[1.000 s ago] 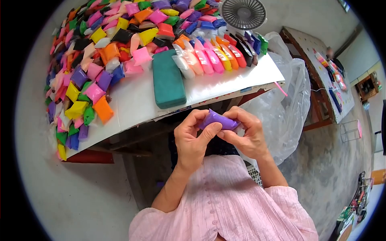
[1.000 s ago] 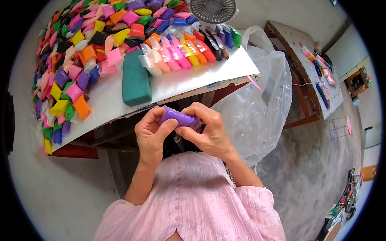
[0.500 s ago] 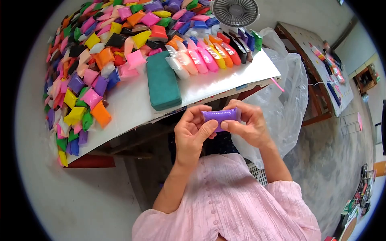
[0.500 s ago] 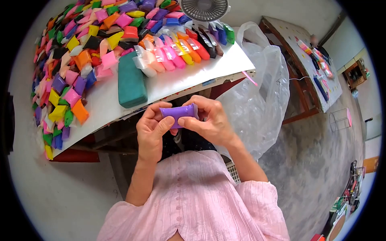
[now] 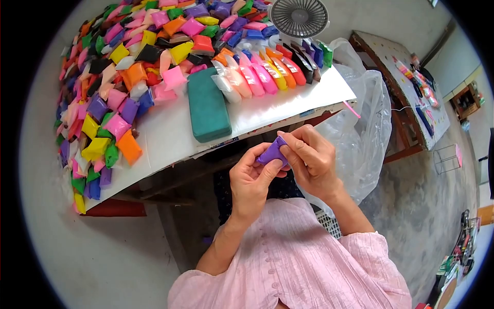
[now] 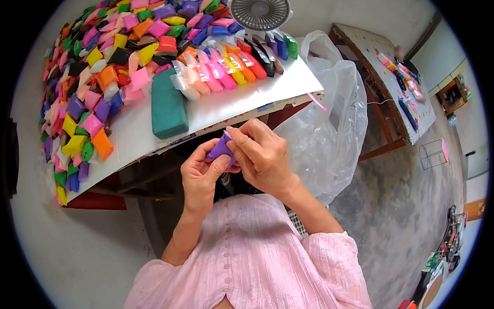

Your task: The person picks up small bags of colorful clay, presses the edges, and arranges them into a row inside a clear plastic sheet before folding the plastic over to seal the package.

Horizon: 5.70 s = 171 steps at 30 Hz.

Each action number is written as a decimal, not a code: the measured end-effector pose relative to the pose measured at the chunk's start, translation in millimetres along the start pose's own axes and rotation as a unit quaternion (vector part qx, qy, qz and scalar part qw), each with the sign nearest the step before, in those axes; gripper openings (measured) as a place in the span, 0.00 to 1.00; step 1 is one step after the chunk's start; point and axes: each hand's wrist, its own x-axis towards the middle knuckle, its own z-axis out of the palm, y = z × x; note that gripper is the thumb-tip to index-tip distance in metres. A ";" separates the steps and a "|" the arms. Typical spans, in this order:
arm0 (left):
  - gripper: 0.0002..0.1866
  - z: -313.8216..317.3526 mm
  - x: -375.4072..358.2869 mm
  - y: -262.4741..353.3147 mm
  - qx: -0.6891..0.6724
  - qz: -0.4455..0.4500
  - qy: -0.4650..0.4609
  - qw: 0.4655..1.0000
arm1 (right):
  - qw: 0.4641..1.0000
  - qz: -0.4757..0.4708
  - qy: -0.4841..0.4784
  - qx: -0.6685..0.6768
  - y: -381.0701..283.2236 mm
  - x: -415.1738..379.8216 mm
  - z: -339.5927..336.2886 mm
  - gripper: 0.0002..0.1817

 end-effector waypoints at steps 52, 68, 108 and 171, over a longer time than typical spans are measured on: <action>0.03 -14.8 24.0 -13.3 0.479 0.275 0.073 0.830 | 0.982 -0.004 -0.081 -0.172 17.5 -10.7 3.8 0.12; 0.08 -13.5 31.2 -20.3 0.514 0.346 0.063 0.782 | 0.984 -0.002 -0.007 -0.180 21.0 -22.4 20.0 0.12; 0.10 -5.0 45.9 -21.8 0.472 0.405 0.015 0.783 | 0.976 0.108 0.150 -0.118 56.0 8.0 -41.6 0.19; 0.06 -63.9 11.5 62.1 0.457 0.296 0.032 0.838 | 0.975 -0.023 0.051 -0.216 69.0 16.1 -1.9 0.11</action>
